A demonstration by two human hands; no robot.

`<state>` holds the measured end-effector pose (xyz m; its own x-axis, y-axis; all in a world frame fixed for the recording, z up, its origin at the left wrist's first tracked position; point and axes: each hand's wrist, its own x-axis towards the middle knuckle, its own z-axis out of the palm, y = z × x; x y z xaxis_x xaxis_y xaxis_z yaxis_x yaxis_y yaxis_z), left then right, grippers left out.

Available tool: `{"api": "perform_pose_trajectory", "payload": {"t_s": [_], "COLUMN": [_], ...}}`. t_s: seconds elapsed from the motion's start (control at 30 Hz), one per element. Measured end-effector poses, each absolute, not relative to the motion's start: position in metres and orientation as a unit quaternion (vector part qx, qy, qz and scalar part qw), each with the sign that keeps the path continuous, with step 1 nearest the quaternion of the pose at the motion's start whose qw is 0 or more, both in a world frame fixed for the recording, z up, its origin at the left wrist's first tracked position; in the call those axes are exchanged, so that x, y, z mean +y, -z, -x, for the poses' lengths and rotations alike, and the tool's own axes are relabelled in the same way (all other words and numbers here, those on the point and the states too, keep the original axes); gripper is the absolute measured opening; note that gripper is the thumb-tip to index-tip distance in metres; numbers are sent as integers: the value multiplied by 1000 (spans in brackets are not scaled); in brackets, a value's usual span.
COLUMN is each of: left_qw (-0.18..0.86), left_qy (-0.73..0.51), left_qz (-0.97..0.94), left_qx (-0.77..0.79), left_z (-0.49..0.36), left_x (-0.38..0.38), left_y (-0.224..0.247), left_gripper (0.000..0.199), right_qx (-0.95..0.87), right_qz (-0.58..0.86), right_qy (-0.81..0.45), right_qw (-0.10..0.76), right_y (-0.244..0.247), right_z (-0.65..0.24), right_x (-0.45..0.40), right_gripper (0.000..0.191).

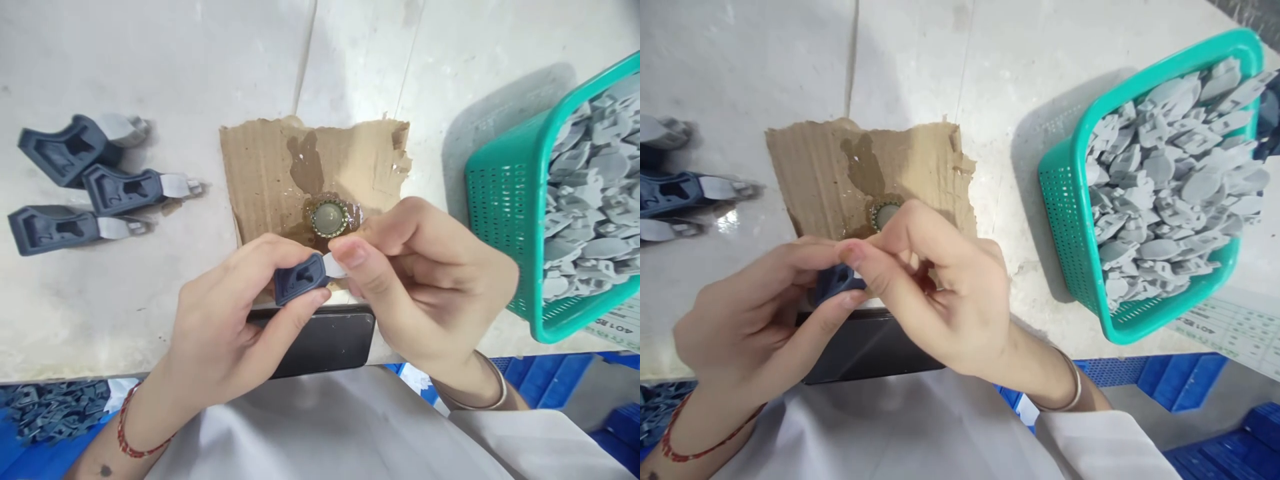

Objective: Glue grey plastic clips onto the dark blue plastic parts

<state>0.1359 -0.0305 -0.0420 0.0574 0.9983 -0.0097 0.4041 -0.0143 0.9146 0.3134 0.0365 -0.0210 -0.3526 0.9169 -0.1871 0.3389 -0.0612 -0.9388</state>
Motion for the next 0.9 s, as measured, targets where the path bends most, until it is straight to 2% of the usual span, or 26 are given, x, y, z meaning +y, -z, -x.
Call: {"api": "perform_pose_trajectory", "payload": {"t_s": [0.17, 0.3, 0.37, 0.53, 0.67, 0.9], "left_qw": [381, 391, 404, 424, 387, 357], "left_qy": [-380, -380, -383, -379, -400, -413], "left_qz": [-615, -611, -603, -592, -623, -639], "left_qx": [576, 574, 571, 571, 549, 542], "left_z": [-135, -136, -136, -134, -132, -131], "left_x": [-31, -30, -30, -30, -30, -29], "left_y": [42, 41, 40, 39, 44, 47], "left_gripper": [3, 2, 5, 6, 5, 10], "right_qx": [-732, -778, -783, -799, -840, -856], "right_qz": [424, 424, 433, 424, 380, 336], "right_qy": [-453, -402, -393, -373, -339, -321], "right_qw": [281, 230, 214, 208, 185, 225], "right_y": [23, 21, 19, 18, 21, 30], "right_z": [-321, -316, -311, -307, -311, -316], "right_x": [41, 41, 40, 39, 39, 39], "right_gripper": [18, 40, 44, 44, 45, 48]}}
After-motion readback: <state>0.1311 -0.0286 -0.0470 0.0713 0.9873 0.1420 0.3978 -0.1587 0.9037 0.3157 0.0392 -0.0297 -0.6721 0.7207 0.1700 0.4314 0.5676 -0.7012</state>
